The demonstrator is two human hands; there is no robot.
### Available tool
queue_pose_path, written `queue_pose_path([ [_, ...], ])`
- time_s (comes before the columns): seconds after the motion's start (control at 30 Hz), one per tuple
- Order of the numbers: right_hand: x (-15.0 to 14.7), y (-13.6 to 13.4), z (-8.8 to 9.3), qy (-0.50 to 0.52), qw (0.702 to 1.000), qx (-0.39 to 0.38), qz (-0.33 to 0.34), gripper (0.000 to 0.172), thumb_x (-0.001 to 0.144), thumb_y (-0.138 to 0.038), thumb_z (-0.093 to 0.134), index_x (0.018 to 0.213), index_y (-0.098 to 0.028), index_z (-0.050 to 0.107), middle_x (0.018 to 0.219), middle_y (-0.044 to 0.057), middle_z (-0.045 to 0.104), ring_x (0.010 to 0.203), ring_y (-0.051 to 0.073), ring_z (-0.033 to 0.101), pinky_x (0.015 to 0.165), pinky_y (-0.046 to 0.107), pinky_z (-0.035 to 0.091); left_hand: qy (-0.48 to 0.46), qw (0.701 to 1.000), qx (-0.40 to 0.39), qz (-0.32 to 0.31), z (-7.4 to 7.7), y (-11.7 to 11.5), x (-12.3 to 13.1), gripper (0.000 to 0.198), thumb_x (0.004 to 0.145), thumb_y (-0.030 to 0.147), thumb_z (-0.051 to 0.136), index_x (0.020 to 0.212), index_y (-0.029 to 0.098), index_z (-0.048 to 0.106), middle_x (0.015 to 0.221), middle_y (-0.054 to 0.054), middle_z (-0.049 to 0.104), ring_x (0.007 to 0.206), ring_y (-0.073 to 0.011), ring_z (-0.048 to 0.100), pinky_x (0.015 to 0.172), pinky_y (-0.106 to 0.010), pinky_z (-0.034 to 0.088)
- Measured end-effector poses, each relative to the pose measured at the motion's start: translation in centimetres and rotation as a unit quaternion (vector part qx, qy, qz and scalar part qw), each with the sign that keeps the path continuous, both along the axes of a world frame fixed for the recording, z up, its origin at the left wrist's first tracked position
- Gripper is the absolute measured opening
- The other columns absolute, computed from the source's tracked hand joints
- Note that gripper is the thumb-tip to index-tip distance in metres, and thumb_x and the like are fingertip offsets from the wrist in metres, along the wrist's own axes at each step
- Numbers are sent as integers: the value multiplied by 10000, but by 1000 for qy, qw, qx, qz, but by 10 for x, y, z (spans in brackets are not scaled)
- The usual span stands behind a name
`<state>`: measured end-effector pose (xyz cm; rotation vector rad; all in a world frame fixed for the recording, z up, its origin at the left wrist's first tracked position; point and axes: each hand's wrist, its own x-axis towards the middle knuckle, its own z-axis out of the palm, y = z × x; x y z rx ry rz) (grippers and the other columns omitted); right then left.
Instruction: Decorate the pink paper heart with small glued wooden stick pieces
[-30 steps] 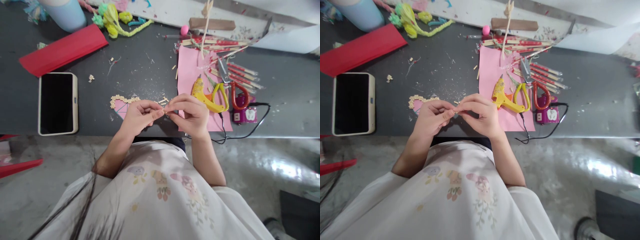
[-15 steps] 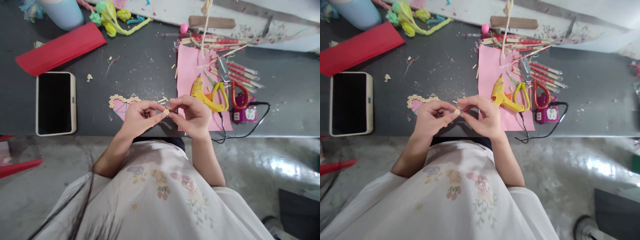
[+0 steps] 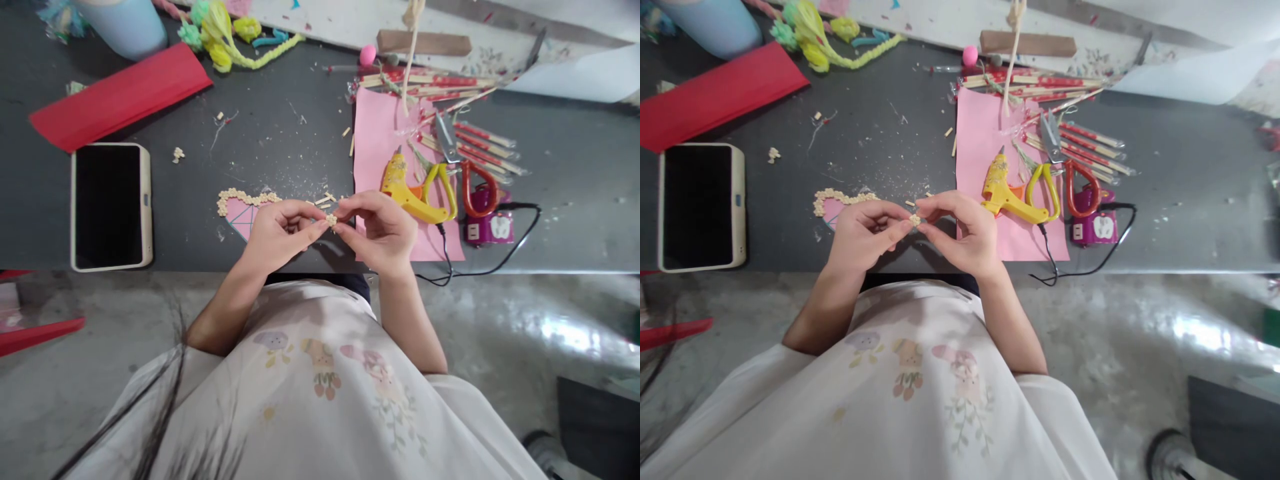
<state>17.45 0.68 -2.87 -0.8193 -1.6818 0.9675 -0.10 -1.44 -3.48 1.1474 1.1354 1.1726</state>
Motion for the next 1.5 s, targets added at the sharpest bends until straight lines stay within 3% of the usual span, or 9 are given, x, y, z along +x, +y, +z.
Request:
queue_pose_path([
  [0.13,-1,0,1,7,1000,-28,1,304,771,-208,771,1064,-246,701,919,15,715,828,147,677,736,297,588,1,1000,-6,10,2,1,1,245,672,383,811,739,172,705,460,60,514,379,-41,427,363,-166,314],
  [0.23,-1,1,2,-20,999,-43,-10,219,776,-265,782,984,-233,722,864,13,715,772,136,662,691,284,568,8,1000,0,10,2,1,1,222,675,359,804,741,173,701,463,63,509,383,-38,424,366,-160,305],
  [0.37,1,2,4,-53,998,-26,-24,101,799,-283,762,884,-234,734,788,8,717,733,139,645,645,287,543,13,999,35,20,1,1,1,196,675,329,808,748,177,709,458,68,497,383,-34,418,370,-157,281],
  [0.7,1,2,6,-76,996,13,-39,44,809,-260,741,852,-252,741,774,0,726,721,146,649,647,305,542,44,996,69,33,-1,-1,1,193,693,335,819,766,185,722,491,59,536,407,-38,450,399,-168,315],
  [1.03,0,0,7,-72,996,25,-39,16,818,-253,730,832,-250,723,753,-2,711,710,148,637,639,311,532,38,996,67,40,2,0,2,213,670,351,844,719,183,721,528,41,593,423,-37,469,400,-177,319],
  [1.27,-2,-1,4,-32,999,16,-35,56,819,-231,723,868,-254,712,802,6,709,748,153,645,669,318,543,15,998,52,24,3,-1,1,230,673,357,843,820,199,764,453,63,527,378,-31,424,378,-183,273],
  [1.5,-1,1,1,-4,999,36,-6,145,799,-178,735,907,-274,732,826,0,719,780,154,657,704,318,567,-2,998,52,22,3,0,0,223,701,382,826,776,184,755,432,55,539,356,-37,456,351,-174,272],
])
